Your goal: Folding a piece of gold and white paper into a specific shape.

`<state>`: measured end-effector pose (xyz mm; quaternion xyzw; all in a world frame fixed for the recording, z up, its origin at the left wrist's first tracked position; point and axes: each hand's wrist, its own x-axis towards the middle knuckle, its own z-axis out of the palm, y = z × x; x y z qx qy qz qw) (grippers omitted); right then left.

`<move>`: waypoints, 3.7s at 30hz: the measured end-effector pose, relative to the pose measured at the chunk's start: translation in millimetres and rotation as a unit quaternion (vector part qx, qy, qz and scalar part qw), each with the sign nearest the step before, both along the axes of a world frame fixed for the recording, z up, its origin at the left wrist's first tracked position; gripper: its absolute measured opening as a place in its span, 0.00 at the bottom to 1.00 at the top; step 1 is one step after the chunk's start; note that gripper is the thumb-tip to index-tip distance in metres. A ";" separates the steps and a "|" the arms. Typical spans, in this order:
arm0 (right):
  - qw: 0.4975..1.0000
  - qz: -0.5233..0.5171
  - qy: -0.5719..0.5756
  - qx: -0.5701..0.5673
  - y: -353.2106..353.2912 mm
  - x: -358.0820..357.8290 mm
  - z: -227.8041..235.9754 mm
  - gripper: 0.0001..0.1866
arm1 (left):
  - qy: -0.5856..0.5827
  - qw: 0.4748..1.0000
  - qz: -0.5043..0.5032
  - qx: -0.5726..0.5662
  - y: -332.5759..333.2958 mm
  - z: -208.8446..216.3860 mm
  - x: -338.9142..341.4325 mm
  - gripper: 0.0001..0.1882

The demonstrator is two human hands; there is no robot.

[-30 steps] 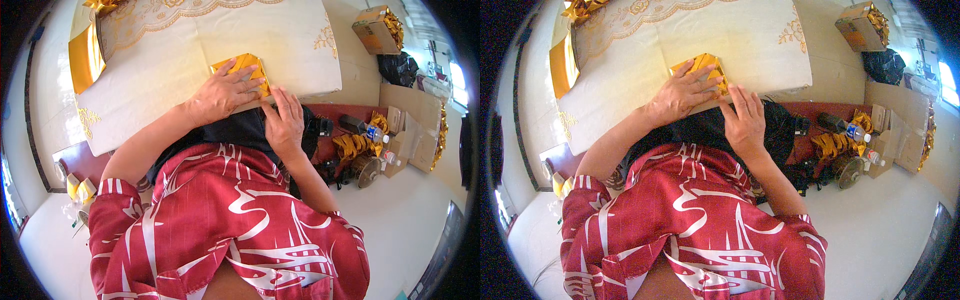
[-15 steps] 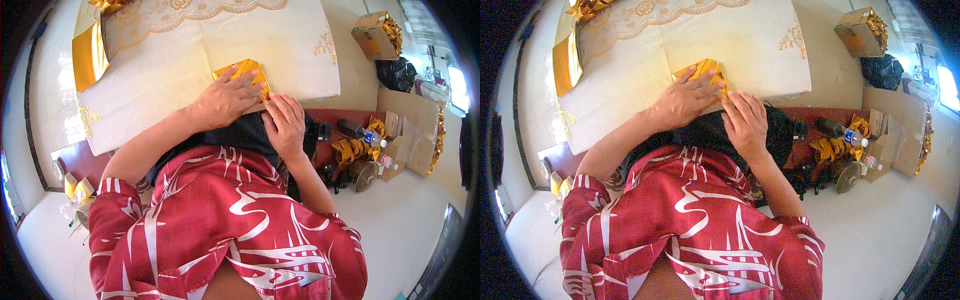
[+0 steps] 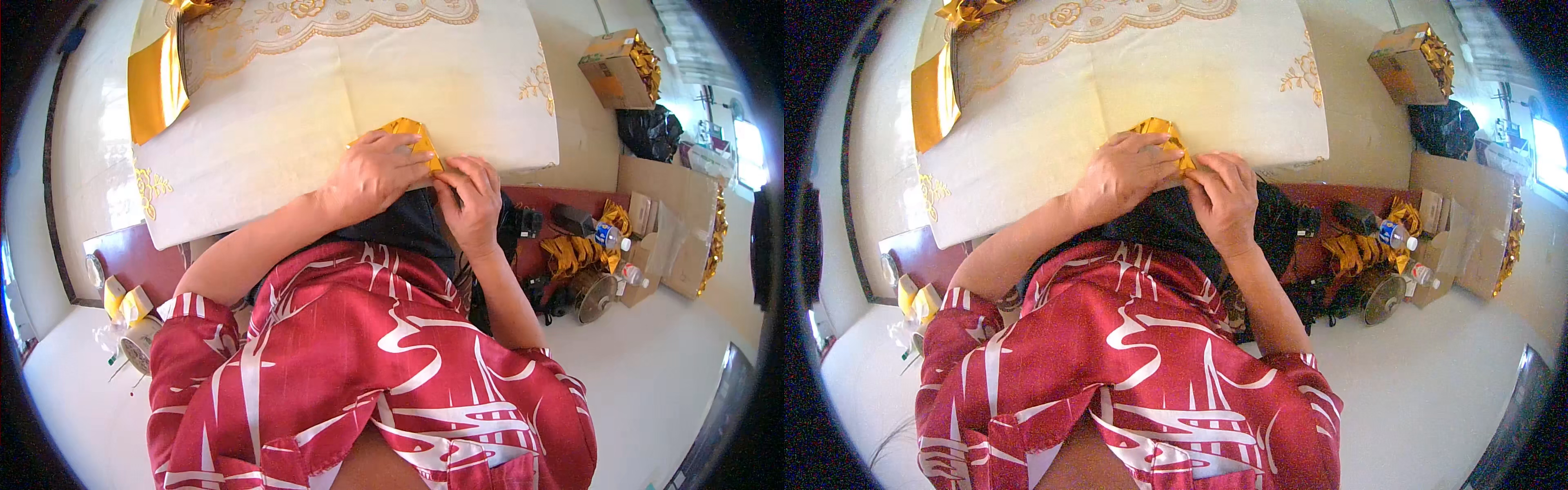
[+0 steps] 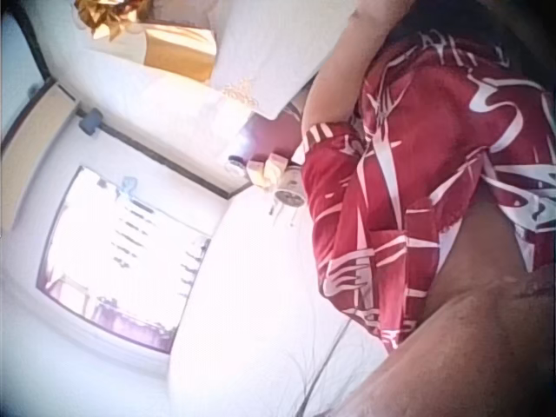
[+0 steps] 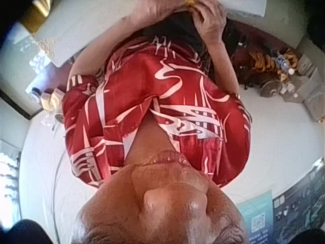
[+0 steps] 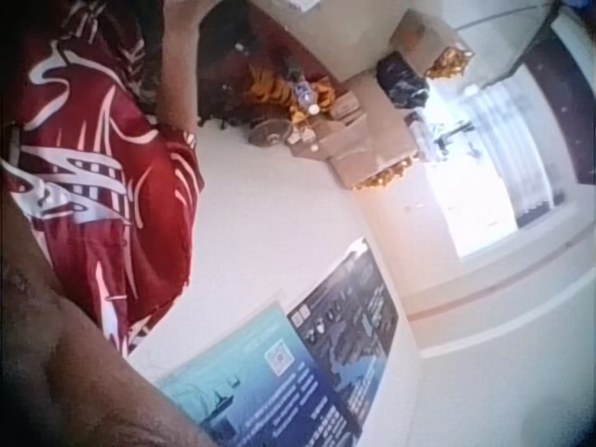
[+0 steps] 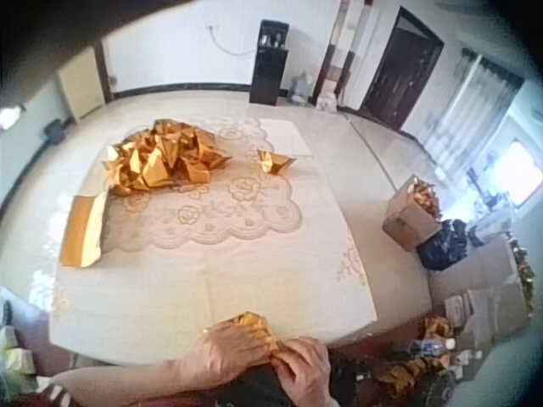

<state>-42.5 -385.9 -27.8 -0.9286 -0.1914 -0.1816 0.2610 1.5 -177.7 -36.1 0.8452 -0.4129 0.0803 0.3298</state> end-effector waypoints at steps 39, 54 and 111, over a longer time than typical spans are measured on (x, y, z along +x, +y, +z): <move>0.998 -0.021 -0.007 -0.063 6.5 6.3 -5.9 0.15 | 0.079 0.976 0.189 -0.076 61.7 17.3 -6.9 0.23; 0.997 -0.016 -0.027 -0.064 8.9 6.2 -8.0 0.12 | 0.109 0.973 0.191 -0.070 46.1 17.2 -7.9 0.06; 0.995 0.006 0.014 -0.100 2.3 1.9 -4.9 0.16 | 0.048 0.986 0.078 0.138 24.9 0.7 -46.8 0.43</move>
